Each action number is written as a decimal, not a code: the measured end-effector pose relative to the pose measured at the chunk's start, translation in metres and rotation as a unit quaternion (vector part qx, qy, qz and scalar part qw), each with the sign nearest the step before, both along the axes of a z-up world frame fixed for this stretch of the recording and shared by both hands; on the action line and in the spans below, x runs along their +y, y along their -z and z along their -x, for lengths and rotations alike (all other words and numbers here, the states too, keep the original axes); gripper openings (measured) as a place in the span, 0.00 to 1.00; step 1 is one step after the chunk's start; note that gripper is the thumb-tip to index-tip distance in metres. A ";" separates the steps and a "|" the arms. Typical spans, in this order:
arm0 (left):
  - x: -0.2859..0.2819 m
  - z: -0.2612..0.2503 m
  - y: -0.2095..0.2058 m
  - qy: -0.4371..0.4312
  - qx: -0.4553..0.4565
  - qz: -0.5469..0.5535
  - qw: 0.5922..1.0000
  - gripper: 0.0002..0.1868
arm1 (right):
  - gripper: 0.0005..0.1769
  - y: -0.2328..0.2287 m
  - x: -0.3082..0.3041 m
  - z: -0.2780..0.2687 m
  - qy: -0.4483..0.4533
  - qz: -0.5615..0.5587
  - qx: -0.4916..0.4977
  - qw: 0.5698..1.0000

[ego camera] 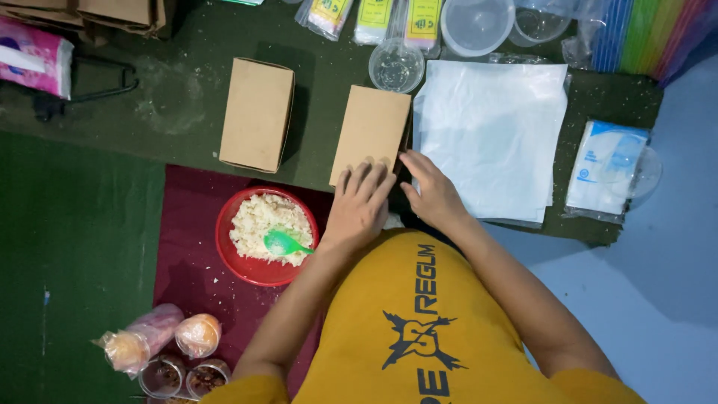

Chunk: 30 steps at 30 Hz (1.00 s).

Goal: The person puts food items from different containers into a small plastic cup and a cardboard box by hand and using a spoon.

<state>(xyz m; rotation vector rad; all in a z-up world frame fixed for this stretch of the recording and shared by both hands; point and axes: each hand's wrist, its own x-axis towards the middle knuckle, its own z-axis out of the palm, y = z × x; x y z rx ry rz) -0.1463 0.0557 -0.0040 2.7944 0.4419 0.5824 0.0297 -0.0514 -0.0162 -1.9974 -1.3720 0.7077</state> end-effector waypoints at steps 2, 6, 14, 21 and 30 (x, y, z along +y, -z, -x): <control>0.007 -0.007 -0.002 -0.019 0.037 0.068 0.997 0.29 | 0.31 0.005 -0.001 0.001 -0.004 0.000 -0.014 1.000; 0.038 -0.041 -0.042 -0.042 0.029 0.097 0.994 0.26 | 0.27 -0.009 0.006 0.003 -0.007 -0.011 -0.014 1.000; 0.086 -0.102 -0.026 -0.070 0.181 0.144 0.970 0.45 | 0.35 -0.008 0.005 0.001 -0.023 0.052 0.007 0.998; 0.092 -0.109 -0.008 -0.051 0.173 0.155 0.971 0.44 | 0.36 -0.004 0.000 -0.002 -0.006 0.078 0.016 0.997; 0.080 -0.105 -0.005 -0.091 0.167 0.094 0.977 0.41 | 0.31 0.007 -0.002 -0.002 -0.024 0.037 0.013 0.999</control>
